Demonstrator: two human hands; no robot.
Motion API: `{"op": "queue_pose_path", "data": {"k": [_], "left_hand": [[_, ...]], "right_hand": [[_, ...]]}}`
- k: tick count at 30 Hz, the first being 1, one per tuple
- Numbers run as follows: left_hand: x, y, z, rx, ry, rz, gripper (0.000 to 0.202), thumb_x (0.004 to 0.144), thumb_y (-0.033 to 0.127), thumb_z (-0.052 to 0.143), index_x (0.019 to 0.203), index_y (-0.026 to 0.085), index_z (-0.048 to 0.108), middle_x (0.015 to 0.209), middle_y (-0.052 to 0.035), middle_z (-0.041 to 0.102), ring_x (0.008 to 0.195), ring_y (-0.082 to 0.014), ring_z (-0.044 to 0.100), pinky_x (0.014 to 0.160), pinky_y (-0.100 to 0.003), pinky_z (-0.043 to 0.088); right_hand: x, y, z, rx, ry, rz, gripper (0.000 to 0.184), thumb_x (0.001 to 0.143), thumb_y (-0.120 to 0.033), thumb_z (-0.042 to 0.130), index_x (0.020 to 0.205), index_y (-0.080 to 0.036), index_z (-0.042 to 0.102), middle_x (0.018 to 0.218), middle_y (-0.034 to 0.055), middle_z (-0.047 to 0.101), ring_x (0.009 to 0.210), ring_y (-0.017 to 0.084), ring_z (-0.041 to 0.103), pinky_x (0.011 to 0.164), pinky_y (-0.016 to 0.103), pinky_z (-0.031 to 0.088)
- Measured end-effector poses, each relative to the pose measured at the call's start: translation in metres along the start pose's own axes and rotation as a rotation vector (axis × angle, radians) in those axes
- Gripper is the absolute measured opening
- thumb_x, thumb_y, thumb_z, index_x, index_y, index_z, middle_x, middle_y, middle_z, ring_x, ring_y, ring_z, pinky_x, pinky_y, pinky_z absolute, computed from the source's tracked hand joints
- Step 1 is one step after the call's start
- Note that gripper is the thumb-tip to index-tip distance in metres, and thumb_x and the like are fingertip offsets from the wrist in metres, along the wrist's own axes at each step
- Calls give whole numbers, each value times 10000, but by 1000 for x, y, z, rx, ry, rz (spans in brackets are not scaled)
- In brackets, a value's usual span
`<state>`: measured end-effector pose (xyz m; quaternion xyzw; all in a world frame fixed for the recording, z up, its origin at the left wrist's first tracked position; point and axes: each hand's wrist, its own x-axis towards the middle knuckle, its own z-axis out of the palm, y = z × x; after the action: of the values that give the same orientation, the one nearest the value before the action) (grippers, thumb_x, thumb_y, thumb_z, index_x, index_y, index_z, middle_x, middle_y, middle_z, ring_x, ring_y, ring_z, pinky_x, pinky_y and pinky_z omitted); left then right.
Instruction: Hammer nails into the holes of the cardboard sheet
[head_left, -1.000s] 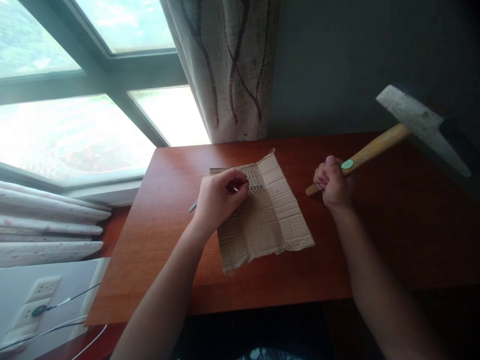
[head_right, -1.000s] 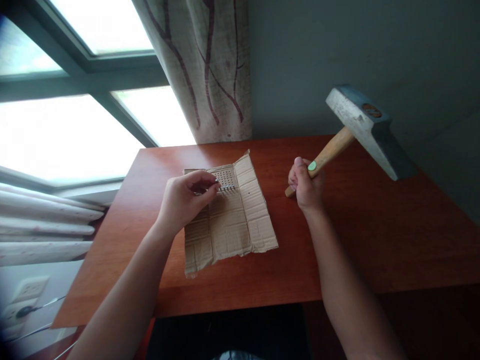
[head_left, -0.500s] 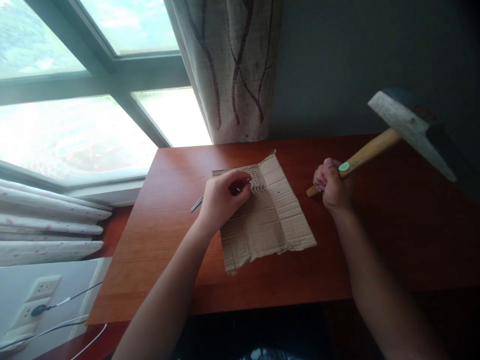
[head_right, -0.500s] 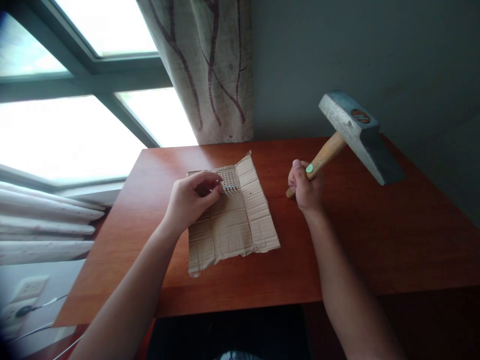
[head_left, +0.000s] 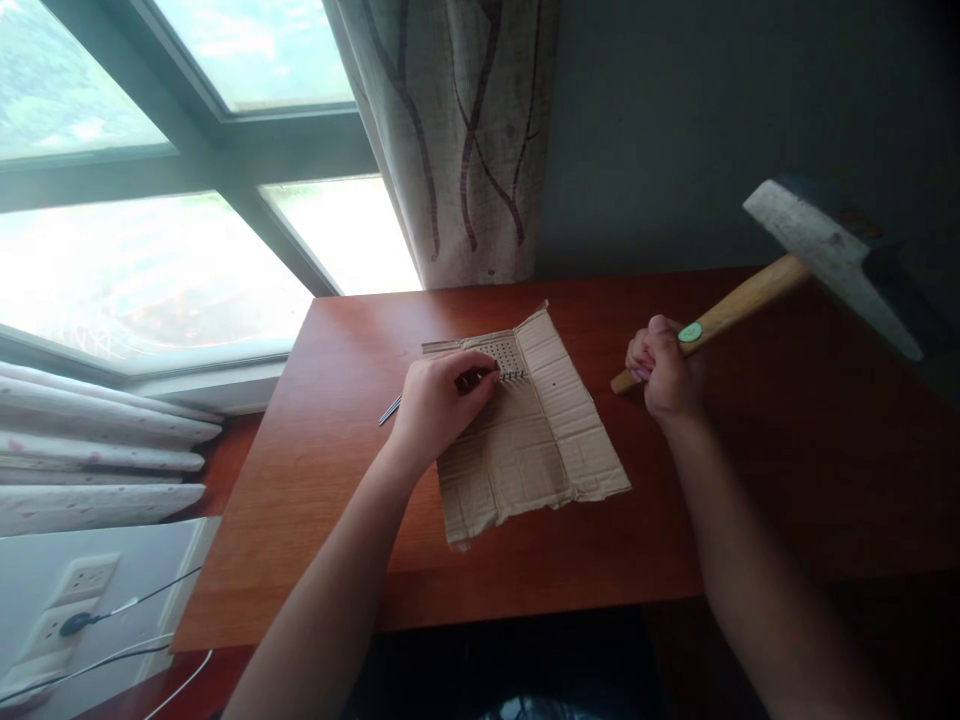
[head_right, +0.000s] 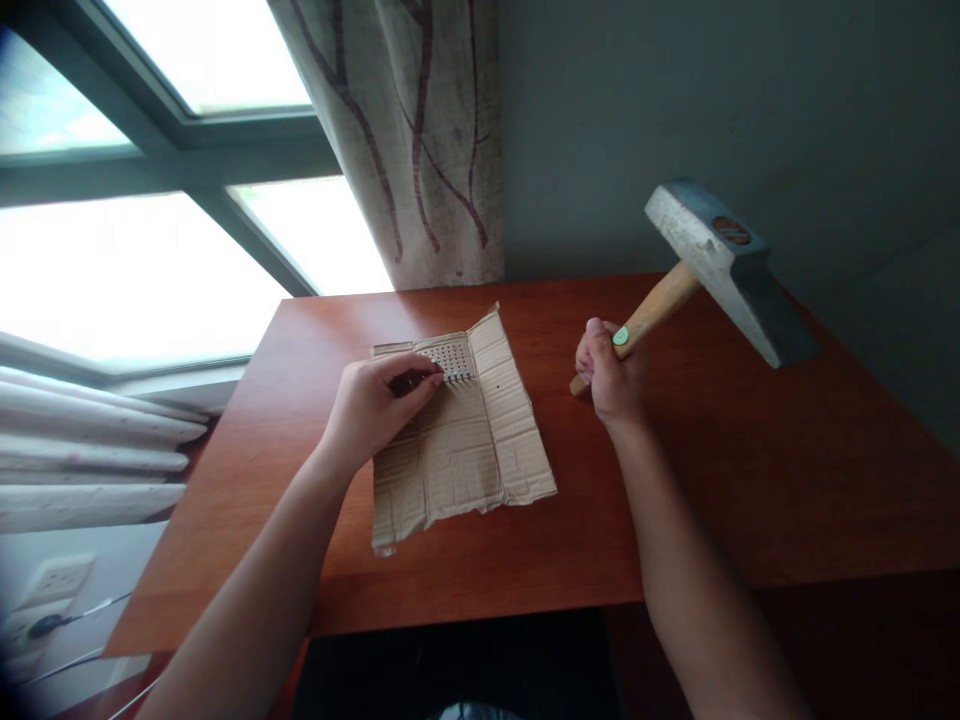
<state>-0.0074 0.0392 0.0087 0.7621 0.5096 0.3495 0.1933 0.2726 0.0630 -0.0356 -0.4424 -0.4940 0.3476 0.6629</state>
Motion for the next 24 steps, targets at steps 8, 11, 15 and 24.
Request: {"op": "queue_pose_path", "data": {"k": [8,11,15,24], "left_hand": [[1,0,0,-26,1,-15,94,855,219,679,864,210,772,759,-7,764,657,-148,659,611,-261,482],[0,1,0,11,-7,1,93,856,221,676,856,213,768,740,-2,755,644,-146,650,617,-266,477],[0,3,0,44,-10,14,99,867,227,668,856,214,766,768,-9,764,670,-150,662,622,-266,472],[-1,2,2,55,-4,-7,100,869,219,666,859,220,766,795,-8,775,704,-164,690,651,-276,483]], "right_hand": [[-1,-1,1,-15,-3,-17,622,905,-616,648,523,-230,345,446,-60,299,372,81,297,345,249,220],[-1,-1,1,-37,-8,-10,615,906,-625,640,532,-237,343,450,-60,297,377,87,300,344,251,230],[-2,-2,0,-39,-6,-1,629,894,-669,624,538,-239,336,454,-58,298,384,92,301,339,251,229],[-1,-12,-7,-36,-124,68,575,885,-654,655,593,-237,387,458,-70,326,372,83,294,341,243,216]]}}
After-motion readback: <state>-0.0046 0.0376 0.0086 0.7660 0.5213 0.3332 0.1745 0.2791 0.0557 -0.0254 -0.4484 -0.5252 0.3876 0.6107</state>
